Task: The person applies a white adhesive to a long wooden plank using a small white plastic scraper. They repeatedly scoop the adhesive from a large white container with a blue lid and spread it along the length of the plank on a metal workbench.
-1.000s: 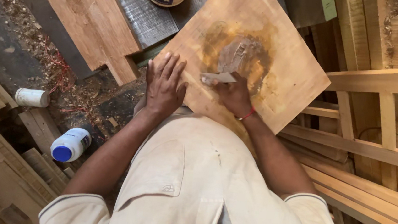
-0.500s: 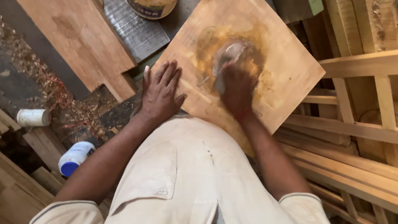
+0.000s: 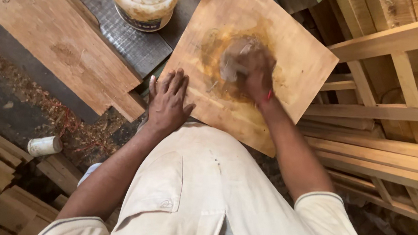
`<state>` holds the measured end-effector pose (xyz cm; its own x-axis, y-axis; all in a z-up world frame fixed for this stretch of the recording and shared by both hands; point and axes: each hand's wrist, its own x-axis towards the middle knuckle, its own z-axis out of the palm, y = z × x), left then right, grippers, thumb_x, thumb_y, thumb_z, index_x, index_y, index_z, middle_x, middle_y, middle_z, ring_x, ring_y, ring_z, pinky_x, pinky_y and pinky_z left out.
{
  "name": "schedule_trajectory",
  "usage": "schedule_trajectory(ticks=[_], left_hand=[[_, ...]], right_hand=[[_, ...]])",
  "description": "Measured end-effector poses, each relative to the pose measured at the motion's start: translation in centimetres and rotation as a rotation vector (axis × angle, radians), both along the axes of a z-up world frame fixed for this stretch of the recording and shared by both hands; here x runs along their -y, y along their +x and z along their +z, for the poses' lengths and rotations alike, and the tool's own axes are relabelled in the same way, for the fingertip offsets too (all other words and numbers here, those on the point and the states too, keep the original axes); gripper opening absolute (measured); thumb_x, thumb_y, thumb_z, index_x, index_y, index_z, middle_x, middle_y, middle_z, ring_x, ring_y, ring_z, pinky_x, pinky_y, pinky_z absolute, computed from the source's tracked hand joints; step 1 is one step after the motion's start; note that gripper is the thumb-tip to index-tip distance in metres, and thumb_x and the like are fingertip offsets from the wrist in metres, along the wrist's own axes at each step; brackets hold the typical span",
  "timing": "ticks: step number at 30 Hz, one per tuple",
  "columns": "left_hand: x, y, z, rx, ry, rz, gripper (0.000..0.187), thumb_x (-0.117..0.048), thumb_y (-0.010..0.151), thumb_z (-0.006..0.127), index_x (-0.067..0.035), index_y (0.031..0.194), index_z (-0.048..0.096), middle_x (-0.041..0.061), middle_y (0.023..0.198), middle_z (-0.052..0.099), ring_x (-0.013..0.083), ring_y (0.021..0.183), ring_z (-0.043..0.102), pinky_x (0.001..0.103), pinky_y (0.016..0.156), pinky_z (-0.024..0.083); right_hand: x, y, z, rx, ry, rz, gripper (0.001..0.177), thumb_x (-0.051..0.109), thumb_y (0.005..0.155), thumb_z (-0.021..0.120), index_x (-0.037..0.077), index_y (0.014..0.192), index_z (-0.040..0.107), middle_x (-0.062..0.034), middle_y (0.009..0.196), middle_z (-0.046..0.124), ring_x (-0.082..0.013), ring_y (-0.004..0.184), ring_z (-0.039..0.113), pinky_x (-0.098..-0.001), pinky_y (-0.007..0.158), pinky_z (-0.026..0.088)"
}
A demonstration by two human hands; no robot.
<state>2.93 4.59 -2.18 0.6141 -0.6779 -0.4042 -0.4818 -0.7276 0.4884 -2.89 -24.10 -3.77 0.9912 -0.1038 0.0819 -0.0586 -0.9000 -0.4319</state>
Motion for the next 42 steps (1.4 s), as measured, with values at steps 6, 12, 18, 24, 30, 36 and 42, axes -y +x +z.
schedule_trajectory(ticks=[6, 12, 18, 24, 30, 36, 42], left_hand=[[-0.3, 0.6, -0.4, 0.003, -0.018, -0.026, 0.086, -0.045, 0.083, 0.075, -0.006, 0.153, 0.043, 0.011, 0.164, 0.035, 0.0294, 0.150, 0.029, 0.063, 0.120, 0.012], [-0.4, 0.6, -0.2, -0.019, -0.024, 0.001, 0.085, -0.045, 0.083, 0.075, -0.008, 0.153, 0.044, 0.009, 0.164, 0.036, 0.0282, 0.150, 0.030, 0.063, 0.121, 0.013], [-0.5, 0.5, -0.1, 0.018, -0.039, -0.025, 0.085, -0.045, 0.085, 0.074, -0.006, 0.154, 0.042, 0.011, 0.163, 0.036, 0.0303, 0.150, 0.029, 0.063, 0.121, 0.012], [-0.2, 0.5, 0.2, -0.015, -0.010, 0.004, 0.085, -0.045, 0.083, 0.074, -0.008, 0.153, 0.042, 0.010, 0.163, 0.036, 0.0289, 0.150, 0.029, 0.062, 0.121, 0.011], [-0.2, 0.7, 0.1, 0.002, 0.009, -0.036, 0.084, -0.046, 0.082, 0.075, -0.008, 0.150, 0.044, 0.011, 0.160, 0.036, 0.0300, 0.149, 0.029, 0.064, 0.119, 0.011], [0.0, 0.1, -0.3, 0.014, -0.013, 0.010, 0.087, -0.045, 0.081, 0.077, -0.006, 0.152, 0.045, 0.011, 0.163, 0.036, 0.0297, 0.150, 0.030, 0.061, 0.121, 0.012], [0.1, 0.0, 0.0, 0.003, -0.022, 0.043, 0.087, -0.044, 0.079, 0.078, -0.008, 0.151, 0.044, 0.010, 0.163, 0.035, 0.0290, 0.149, 0.029, 0.061, 0.121, 0.012]], right_hand=[[4.1, -3.5, 3.2, -0.263, 0.371, 0.025, 0.020, 0.002, 0.082, 0.080, 0.015, 0.097, 0.078, 0.0002, 0.099, 0.077, -0.0194, 0.089, 0.068, -0.0344, 0.081, 0.056], [6.1, -3.7, 1.6, -0.572, 0.521, 0.145, 0.025, -0.001, 0.082, 0.075, 0.011, 0.104, 0.078, -0.0093, 0.103, 0.076, -0.0231, 0.098, 0.069, -0.0372, 0.085, 0.056], [7.4, 0.5, -0.3, -0.164, 0.289, -0.148, 0.021, 0.014, 0.090, 0.082, 0.013, 0.111, 0.079, -0.0082, 0.108, 0.077, -0.0273, 0.096, 0.066, -0.0388, 0.084, 0.055], [-5.2, -4.4, -1.0, -0.374, -0.310, 0.003, 0.069, 0.004, 0.075, 0.065, 0.008, 0.144, 0.060, -0.0119, 0.151, 0.052, -0.0344, 0.124, 0.048, -0.0588, 0.095, 0.035], [-2.2, -3.5, 3.3, -0.146, 0.130, -0.038, 0.012, 0.011, 0.092, 0.072, 0.015, 0.102, 0.078, -0.0056, 0.096, 0.074, -0.0263, 0.085, 0.068, -0.0438, 0.077, 0.049], [2.2, 3.8, -0.1, 0.052, 0.110, -0.105, 0.014, 0.010, 0.082, 0.078, 0.014, 0.095, 0.081, -0.0059, 0.095, 0.078, -0.0282, 0.089, 0.066, -0.0441, 0.081, 0.049], [-3.8, -2.9, 3.2, -0.016, 0.030, 0.036, 0.023, 0.016, 0.076, 0.073, 0.014, 0.098, 0.082, -0.0041, 0.093, 0.078, -0.0291, 0.090, 0.063, -0.0477, 0.082, 0.042]])
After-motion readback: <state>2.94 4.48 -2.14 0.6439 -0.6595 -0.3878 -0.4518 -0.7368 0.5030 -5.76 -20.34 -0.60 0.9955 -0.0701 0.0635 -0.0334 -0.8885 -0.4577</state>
